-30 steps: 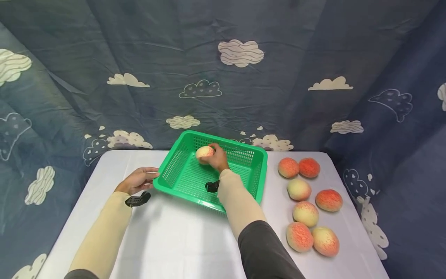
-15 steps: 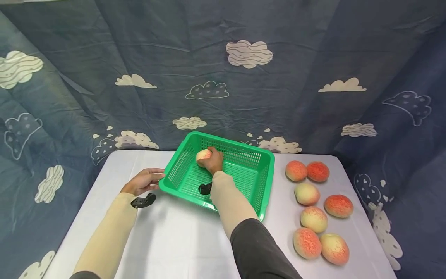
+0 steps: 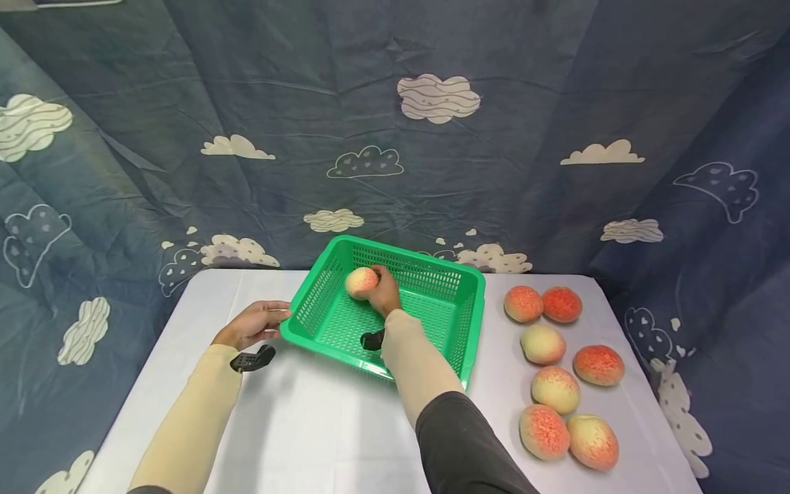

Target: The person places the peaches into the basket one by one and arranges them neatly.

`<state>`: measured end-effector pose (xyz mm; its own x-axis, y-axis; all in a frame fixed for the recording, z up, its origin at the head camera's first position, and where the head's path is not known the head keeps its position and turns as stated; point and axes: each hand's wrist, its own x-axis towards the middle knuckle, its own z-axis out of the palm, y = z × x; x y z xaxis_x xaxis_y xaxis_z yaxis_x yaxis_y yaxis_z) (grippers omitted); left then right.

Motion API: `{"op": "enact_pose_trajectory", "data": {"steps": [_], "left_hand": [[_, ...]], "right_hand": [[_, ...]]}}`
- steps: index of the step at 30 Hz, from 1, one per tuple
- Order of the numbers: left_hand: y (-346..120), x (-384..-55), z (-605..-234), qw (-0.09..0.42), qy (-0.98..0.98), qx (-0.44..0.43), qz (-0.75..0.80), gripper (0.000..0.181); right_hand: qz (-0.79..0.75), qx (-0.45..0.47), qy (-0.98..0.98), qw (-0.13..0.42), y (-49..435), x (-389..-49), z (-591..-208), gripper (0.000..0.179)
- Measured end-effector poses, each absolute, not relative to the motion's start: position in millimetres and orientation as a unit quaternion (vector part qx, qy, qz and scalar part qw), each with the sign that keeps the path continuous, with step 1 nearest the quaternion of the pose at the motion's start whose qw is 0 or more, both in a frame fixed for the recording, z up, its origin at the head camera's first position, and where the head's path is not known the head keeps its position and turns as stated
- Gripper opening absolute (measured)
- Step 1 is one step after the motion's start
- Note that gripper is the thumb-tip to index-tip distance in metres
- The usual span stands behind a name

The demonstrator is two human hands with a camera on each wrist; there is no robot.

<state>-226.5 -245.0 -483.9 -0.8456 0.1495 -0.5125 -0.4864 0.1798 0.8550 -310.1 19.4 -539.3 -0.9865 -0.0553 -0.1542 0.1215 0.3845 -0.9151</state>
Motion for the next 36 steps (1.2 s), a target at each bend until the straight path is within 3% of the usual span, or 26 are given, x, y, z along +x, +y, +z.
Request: {"op": "enact_pose_trajectory", "data": {"steps": [14,36], "left_hand": [[-243.3,-226.5,-484.7,0.251,0.72,-0.127,0.635,0.043],[-243.6,-221.7,-482.2,0.246,0.725,-0.122,0.631,0.045]], "right_hand": [[-0.532,0.035,0.845,0.051,2.0,-311.4,-528.8,0.071],[-0.541,-0.03,0.834,0.1,28.3,-303.1,-520.1,0.069]]}}
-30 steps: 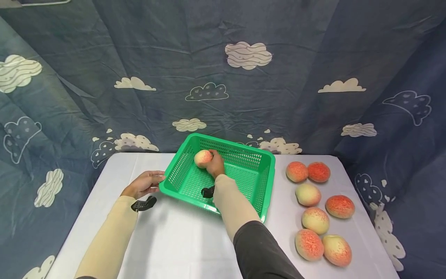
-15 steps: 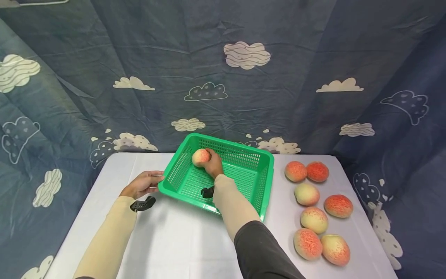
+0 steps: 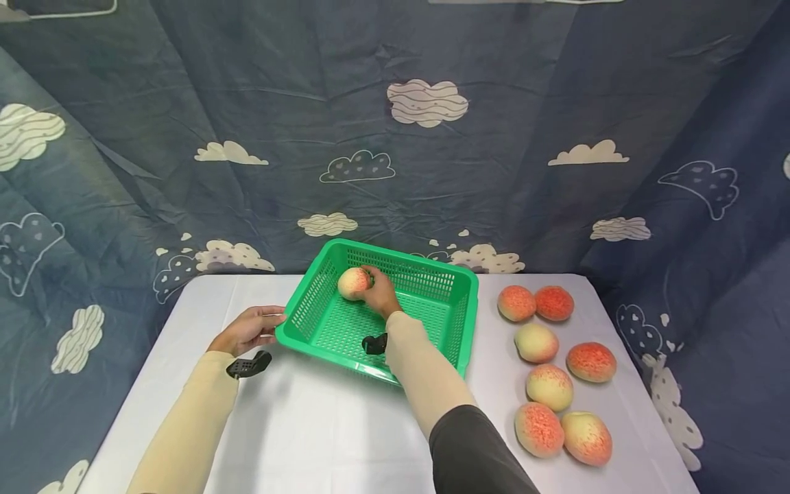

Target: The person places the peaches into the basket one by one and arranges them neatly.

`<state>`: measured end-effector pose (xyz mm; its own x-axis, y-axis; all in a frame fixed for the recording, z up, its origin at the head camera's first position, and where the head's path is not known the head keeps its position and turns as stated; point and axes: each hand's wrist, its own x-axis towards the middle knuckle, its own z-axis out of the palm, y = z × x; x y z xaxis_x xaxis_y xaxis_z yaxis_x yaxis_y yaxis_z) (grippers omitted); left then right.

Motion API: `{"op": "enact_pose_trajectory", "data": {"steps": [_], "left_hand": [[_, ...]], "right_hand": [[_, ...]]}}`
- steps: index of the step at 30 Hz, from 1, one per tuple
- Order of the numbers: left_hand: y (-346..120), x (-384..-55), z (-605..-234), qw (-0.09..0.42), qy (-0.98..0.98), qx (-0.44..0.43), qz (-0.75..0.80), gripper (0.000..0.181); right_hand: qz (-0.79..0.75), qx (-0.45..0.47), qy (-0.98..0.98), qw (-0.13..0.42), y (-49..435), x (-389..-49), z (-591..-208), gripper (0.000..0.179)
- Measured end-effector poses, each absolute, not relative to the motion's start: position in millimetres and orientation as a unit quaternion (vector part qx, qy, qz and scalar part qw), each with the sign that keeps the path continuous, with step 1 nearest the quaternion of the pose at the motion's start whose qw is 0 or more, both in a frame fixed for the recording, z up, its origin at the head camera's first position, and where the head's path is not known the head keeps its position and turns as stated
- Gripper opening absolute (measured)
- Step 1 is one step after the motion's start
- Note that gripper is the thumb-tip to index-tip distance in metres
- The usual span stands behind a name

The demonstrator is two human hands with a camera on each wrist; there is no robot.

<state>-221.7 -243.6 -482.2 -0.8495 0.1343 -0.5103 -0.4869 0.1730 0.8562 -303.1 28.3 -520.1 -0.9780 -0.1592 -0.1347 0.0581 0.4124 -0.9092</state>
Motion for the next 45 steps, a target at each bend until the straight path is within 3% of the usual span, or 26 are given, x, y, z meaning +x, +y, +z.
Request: {"op": "enact_pose_trajectory", "data": {"steps": [23,33,45], "left_hand": [[-242.9,-218.8,-481.2,0.259,0.729,-0.124,0.621,0.049],[-241.7,-219.4,-474.8,0.277,0.721,-0.117,0.625,0.049],[-243.2,-219.3,-471.4,0.295,0.721,-0.1,0.619,0.052]], "right_hand": [[-0.507,-0.155,0.81,0.251,131.4,-255.0,-441.4,0.072],[-0.536,-0.169,0.797,0.222,202.5,-221.9,-430.6,0.069],[-0.572,-0.116,0.798,0.15,287.4,-181.3,-432.8,0.067]]}}
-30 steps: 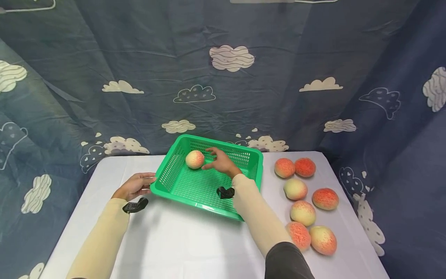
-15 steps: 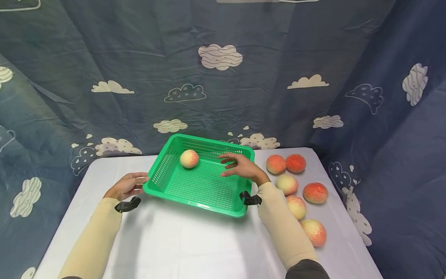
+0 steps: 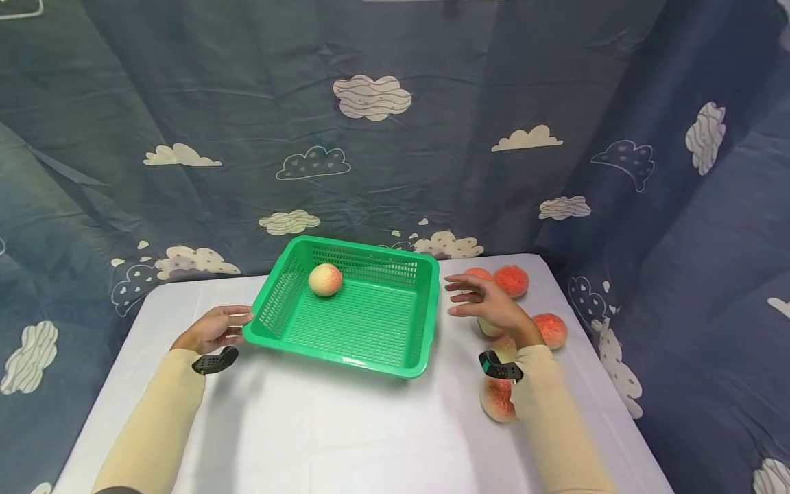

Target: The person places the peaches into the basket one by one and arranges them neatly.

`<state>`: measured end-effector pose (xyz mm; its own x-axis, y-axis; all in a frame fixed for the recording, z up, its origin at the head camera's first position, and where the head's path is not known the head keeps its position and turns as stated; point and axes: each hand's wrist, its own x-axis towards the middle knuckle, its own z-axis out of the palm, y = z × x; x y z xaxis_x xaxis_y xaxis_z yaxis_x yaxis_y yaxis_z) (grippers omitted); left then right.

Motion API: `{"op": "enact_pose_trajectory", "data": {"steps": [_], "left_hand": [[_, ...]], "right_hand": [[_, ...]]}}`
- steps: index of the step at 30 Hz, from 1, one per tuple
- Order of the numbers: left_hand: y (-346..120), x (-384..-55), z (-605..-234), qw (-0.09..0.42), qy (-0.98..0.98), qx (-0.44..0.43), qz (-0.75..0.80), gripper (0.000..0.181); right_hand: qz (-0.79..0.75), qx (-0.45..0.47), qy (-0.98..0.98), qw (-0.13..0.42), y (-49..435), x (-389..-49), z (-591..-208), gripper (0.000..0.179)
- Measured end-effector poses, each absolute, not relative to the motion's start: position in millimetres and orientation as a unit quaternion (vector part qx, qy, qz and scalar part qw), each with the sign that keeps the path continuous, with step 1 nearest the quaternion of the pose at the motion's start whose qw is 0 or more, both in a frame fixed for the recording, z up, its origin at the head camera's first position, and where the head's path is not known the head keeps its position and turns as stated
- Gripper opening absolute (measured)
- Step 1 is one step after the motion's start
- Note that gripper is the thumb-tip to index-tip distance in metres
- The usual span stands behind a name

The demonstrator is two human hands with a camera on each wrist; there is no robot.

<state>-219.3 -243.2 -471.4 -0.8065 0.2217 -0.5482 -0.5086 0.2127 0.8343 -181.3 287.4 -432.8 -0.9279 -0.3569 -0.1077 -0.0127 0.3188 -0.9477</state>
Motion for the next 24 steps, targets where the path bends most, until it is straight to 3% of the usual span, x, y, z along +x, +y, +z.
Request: {"op": "enact_pose_trajectory", "data": {"steps": [18,24], "left_hand": [[-246.8,-218.1,-470.0,0.303,0.718,-0.098,0.619,0.053],[-245.7,-218.7,-470.0,0.306,0.72,-0.099,0.615,0.053]], "right_hand": [[-0.565,-0.011,0.822,0.066,393.8,-98.7,-473.5,0.053],[-0.551,0.046,0.83,0.076,412.8,-69.1,-495.7,0.055]]}}
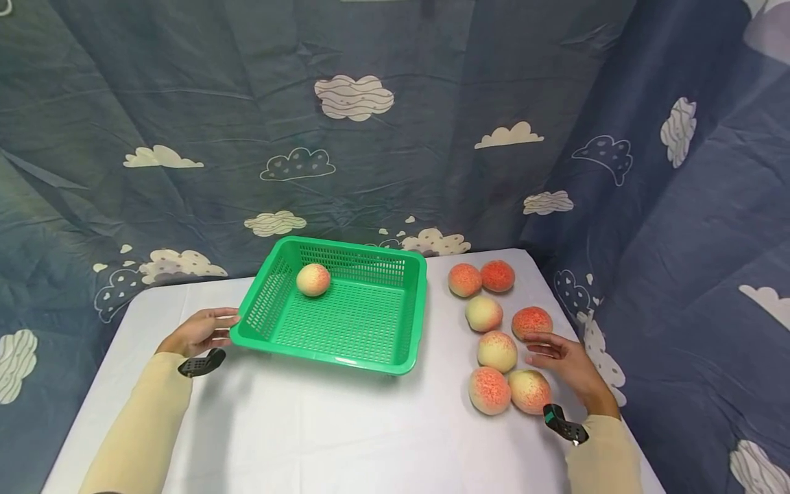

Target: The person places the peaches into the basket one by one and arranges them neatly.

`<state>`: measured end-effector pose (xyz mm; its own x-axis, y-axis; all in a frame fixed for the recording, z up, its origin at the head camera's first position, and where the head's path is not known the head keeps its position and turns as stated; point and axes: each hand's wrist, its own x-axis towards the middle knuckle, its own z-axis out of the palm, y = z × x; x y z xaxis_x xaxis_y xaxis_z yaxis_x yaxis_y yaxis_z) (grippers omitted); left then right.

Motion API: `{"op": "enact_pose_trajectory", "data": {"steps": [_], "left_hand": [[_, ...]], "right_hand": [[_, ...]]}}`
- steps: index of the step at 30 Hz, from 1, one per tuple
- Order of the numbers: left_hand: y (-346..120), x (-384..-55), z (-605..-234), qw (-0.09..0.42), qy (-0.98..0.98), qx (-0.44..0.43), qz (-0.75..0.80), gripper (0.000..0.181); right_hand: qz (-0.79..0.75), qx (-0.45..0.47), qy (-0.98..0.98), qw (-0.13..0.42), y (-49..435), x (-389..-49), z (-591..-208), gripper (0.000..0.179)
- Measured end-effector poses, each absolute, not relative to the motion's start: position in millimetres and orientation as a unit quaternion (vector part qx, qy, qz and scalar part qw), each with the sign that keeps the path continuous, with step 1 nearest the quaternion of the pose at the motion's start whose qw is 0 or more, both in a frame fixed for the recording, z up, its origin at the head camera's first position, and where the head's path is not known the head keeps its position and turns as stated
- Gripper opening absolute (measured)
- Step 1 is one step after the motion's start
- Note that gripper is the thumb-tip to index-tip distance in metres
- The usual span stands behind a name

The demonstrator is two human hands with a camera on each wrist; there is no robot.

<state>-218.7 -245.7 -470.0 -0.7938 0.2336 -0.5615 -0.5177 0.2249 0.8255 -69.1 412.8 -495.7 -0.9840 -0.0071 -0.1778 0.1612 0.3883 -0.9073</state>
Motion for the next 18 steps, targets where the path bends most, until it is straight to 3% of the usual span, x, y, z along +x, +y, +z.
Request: {"op": "enact_pose_trajectory", "data": {"steps": [7,12,18], "left_hand": [[-245.3,-216.6,-469.8,0.308,0.714,-0.098,0.621,0.053],[-244.2,-215.9,-468.4,0.309,0.711,-0.1,0.624,0.054],[-242.3,-216.6,-467.8,0.306,0.71,-0.108,0.625,0.052]], "right_hand": [[-0.531,0.121,0.828,0.135,410.3,-50.2,-516.4,0.064],[-0.54,0.122,0.82,0.143,408.6,-41.7,-521.5,0.063],[-0.524,0.119,0.822,0.19,408.4,-33.9,-520.4,0.064]]}}
